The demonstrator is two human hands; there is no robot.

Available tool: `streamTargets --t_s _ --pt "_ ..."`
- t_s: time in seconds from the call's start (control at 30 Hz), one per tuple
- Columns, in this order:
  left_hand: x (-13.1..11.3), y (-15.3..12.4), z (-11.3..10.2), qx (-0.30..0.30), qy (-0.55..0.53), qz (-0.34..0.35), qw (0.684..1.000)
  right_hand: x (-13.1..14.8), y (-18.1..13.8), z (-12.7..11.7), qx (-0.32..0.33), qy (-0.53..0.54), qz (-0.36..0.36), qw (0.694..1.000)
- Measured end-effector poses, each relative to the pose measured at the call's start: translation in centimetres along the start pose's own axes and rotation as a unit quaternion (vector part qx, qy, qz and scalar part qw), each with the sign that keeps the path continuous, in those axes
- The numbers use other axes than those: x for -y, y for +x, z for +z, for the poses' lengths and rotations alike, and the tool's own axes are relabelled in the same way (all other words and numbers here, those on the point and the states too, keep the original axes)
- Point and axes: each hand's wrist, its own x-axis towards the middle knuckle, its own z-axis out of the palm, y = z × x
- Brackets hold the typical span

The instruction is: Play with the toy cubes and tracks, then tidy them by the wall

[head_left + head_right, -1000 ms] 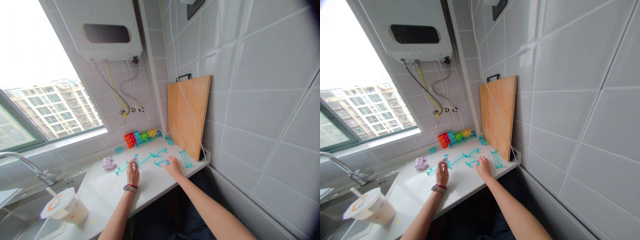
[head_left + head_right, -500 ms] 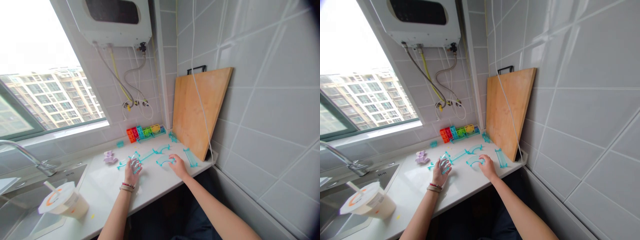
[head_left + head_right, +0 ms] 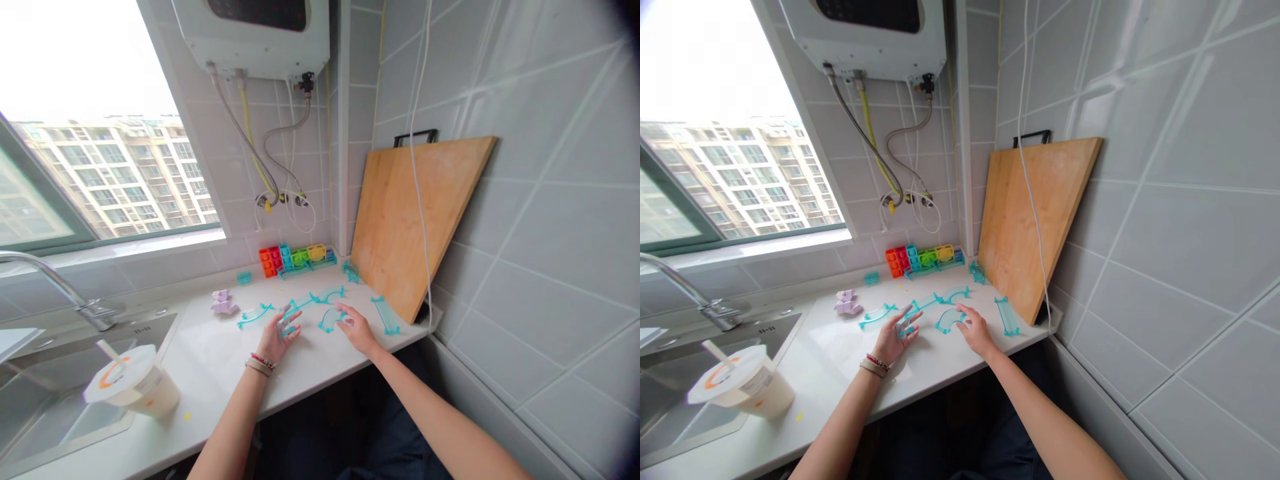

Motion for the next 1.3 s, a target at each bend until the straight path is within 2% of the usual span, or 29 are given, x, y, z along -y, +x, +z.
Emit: streamTargets --t_s 0.17,0.37,0.67,1.3 --pt "0.2 -0.1 0.3 0.048 0.013 -0.051 0.997 1.2 0.9 2.6 0.040 0.066 -0.020 0.997" --pt "0.4 -0.6 0.9 0.085 0.037 -0.089 0.992 1.2 2.2 5.8 -0.001 0.142 0.006 0.990" --pt "0.8 -1.0 1.0 0.101 0.082 -0.101 0.986 0.8 1.7 5.3 -0.022 0.179 0.042 0.983" --pt "0.9 -1.0 1.2 0.118 0.080 -0.091 0.986 1.0 1.3 6.1 0.001 0.178 0.062 0.982"
